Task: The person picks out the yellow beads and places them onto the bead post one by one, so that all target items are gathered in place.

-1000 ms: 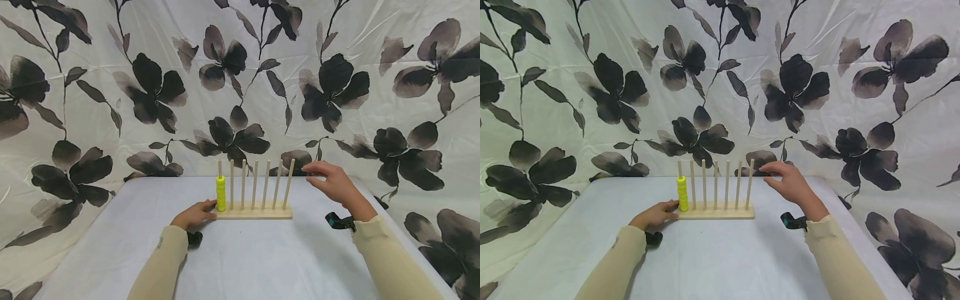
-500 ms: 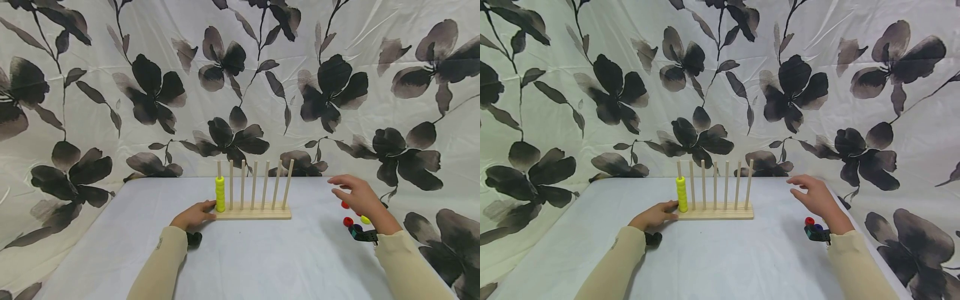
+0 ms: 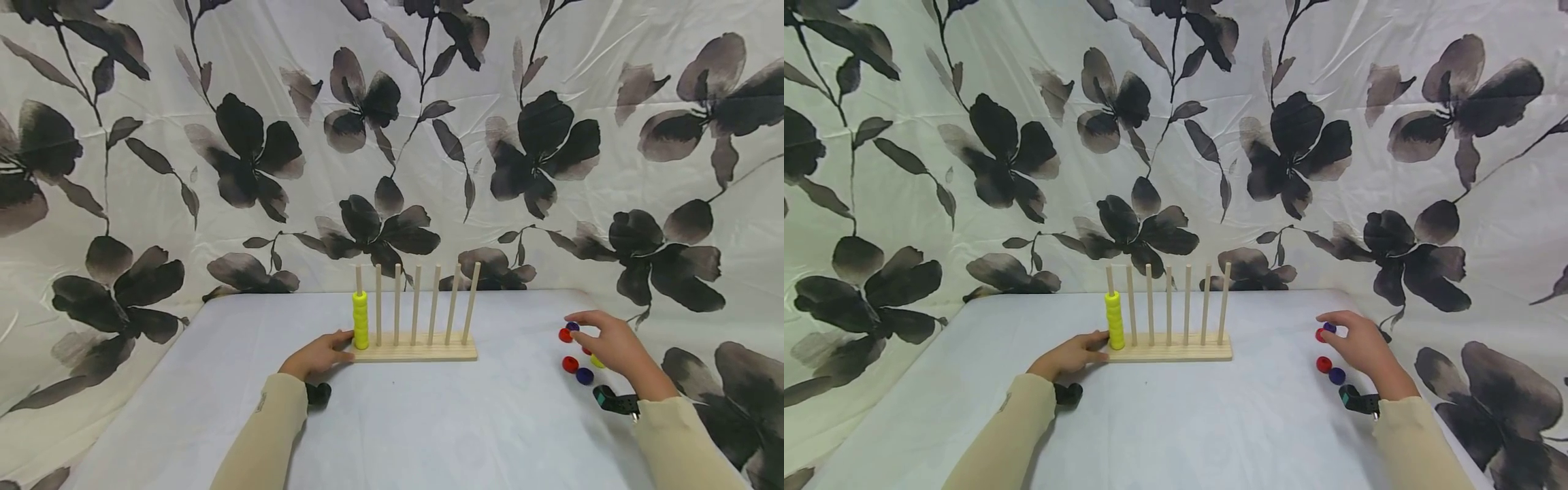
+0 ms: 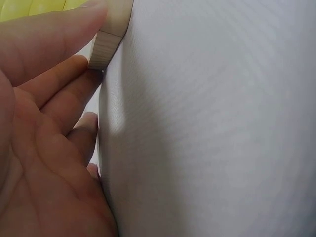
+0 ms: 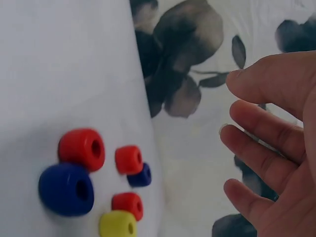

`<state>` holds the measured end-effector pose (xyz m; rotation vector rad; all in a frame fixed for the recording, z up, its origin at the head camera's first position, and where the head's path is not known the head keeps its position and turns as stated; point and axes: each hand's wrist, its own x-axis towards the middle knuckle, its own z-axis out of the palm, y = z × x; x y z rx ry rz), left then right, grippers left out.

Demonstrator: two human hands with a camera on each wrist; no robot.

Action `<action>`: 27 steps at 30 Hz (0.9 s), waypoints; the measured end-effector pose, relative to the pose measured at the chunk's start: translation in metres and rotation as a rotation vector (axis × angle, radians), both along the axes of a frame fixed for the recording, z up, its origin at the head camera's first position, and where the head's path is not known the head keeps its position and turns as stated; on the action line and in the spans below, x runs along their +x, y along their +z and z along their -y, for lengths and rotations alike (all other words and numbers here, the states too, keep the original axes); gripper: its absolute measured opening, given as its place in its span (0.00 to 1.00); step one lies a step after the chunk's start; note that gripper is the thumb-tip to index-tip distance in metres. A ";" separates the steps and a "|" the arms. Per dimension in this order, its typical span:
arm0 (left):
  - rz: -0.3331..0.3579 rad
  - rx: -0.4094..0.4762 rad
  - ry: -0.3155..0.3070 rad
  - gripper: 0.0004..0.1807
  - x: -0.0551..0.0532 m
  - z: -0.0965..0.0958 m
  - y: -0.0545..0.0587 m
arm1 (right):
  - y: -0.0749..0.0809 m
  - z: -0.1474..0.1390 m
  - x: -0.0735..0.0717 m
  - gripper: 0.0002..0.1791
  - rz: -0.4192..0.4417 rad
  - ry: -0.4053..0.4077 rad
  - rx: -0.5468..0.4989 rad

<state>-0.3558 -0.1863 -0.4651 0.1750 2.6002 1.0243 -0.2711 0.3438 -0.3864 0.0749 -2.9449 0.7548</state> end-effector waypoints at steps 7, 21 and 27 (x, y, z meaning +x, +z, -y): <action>-0.016 -0.004 -0.014 0.36 -0.002 -0.002 -0.001 | -0.016 -0.022 0.005 0.26 0.056 -0.053 -0.035; -0.015 -0.002 -0.006 0.37 -0.003 0.001 -0.005 | -0.034 -0.047 0.002 0.26 0.171 -0.148 -0.030; -0.009 -0.031 -0.004 0.37 -0.003 0.000 -0.004 | -0.041 -0.050 0.003 0.25 0.191 -0.161 -0.039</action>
